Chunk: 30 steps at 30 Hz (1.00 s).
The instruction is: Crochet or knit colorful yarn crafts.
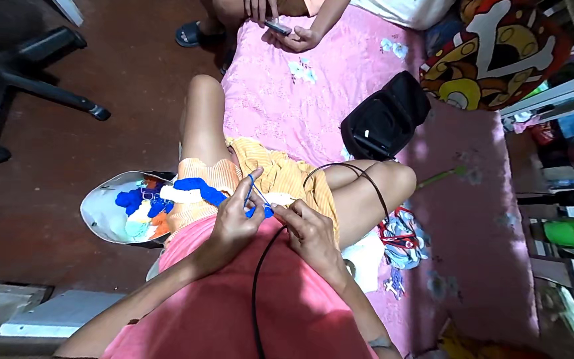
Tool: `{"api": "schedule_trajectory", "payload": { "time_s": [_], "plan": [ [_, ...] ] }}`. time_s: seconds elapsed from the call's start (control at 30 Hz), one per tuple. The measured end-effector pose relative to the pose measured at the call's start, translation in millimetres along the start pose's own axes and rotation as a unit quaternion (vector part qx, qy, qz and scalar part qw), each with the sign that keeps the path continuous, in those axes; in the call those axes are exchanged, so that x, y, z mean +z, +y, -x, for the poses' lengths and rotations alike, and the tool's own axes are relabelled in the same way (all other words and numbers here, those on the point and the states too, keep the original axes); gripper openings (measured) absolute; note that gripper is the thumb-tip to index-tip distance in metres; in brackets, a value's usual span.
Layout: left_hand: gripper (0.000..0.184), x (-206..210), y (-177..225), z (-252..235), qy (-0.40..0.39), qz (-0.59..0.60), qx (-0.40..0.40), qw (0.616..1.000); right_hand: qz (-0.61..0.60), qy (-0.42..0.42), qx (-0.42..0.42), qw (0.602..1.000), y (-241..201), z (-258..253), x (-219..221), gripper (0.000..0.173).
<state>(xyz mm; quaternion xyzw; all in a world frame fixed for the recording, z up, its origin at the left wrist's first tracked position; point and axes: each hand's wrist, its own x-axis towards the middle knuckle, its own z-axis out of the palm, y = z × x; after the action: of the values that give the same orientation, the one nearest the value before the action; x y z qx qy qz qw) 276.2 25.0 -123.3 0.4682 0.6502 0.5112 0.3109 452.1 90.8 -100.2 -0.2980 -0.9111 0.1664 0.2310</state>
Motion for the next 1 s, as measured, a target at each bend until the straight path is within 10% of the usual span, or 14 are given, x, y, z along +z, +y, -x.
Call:
{"api": "schedule_trajectory", "payload": {
  "time_s": [1.0],
  "plan": [
    [0.049,0.9,-2.6,-3.5,-0.025,0.009,-0.006,1.0,0.027,-0.004,0.005,1.0,-0.7,0.3,2.5,0.03]
  ]
}}
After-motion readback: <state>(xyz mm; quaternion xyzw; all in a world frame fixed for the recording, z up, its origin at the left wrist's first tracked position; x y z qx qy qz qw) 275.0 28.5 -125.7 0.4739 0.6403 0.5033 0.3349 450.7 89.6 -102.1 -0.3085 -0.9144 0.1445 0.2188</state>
